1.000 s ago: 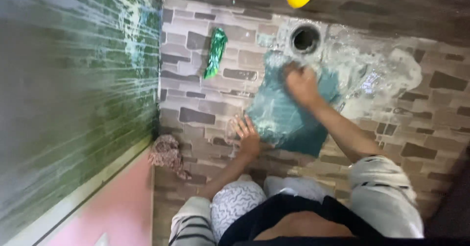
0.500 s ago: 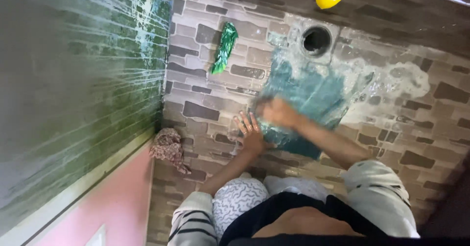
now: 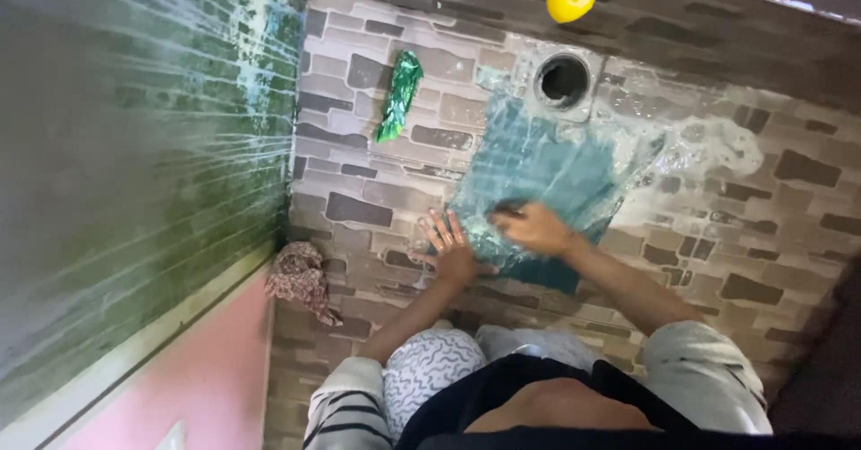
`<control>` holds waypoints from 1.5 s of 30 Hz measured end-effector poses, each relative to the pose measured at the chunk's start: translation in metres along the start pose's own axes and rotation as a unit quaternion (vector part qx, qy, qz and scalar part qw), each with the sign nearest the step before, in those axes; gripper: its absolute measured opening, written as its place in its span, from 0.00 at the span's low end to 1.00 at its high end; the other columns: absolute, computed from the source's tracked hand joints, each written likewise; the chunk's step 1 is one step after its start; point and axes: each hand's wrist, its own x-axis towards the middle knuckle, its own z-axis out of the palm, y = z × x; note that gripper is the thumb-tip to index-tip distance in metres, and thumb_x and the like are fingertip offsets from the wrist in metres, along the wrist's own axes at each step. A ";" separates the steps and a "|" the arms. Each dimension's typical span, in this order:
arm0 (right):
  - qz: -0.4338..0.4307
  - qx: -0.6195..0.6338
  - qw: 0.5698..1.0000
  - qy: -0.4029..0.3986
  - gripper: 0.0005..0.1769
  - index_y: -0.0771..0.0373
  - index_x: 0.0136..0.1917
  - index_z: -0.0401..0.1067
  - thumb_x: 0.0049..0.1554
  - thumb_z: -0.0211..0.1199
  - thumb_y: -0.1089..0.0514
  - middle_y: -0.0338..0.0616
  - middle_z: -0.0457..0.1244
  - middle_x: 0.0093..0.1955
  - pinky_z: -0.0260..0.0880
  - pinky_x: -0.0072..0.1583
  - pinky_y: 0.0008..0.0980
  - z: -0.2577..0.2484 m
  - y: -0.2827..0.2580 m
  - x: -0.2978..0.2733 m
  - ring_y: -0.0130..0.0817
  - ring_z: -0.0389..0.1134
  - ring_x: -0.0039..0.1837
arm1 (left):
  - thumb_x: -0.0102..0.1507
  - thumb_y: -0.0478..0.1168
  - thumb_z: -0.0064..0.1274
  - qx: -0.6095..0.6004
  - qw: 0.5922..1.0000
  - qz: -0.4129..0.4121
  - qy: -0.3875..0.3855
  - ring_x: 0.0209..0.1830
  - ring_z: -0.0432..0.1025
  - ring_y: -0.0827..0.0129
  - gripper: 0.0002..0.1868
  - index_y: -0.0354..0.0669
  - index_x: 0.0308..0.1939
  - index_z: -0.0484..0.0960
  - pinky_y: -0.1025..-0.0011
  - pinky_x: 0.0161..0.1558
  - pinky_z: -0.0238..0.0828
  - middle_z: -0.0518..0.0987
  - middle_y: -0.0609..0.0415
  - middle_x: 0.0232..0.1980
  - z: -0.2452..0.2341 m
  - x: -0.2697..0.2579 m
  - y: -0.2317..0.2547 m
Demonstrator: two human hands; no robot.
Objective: Scrubbing a bathroom floor tile with a brush and rinsing it with water from a pitcher.
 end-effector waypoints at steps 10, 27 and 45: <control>-0.019 -0.245 0.829 0.502 0.07 0.63 0.59 0.71 0.71 0.57 0.60 0.53 0.69 0.58 0.62 0.62 0.49 -0.085 0.241 -0.037 0.48 0.68 0.57 | 0.37 0.65 0.78 -0.050 0.998 -0.011 -0.029 0.80 0.10 0.34 0.91 0.43 0.79 0.19 0.10 0.60 0.22 0.14 0.35 0.81 0.015 0.016 -0.005; 0.230 -0.145 0.883 0.383 0.10 0.61 0.60 0.73 0.65 0.61 0.60 0.52 0.66 0.55 0.62 0.66 0.52 0.061 0.185 -0.198 0.47 0.66 0.59 | 0.61 0.76 0.56 0.011 0.963 0.207 0.173 0.82 0.19 0.36 0.65 0.30 0.80 0.43 0.22 0.70 0.17 0.28 0.32 0.84 -0.018 0.068 -0.007; 0.185 0.104 0.913 0.349 0.24 0.68 0.61 0.63 0.55 0.68 0.68 0.50 0.66 0.44 0.73 0.49 0.40 0.137 0.169 -0.185 0.42 0.71 0.45 | 0.68 0.37 0.48 0.141 0.839 0.401 0.339 0.70 0.66 0.55 0.21 0.51 0.66 0.76 0.48 0.67 0.62 0.77 0.56 0.67 -0.070 0.232 0.094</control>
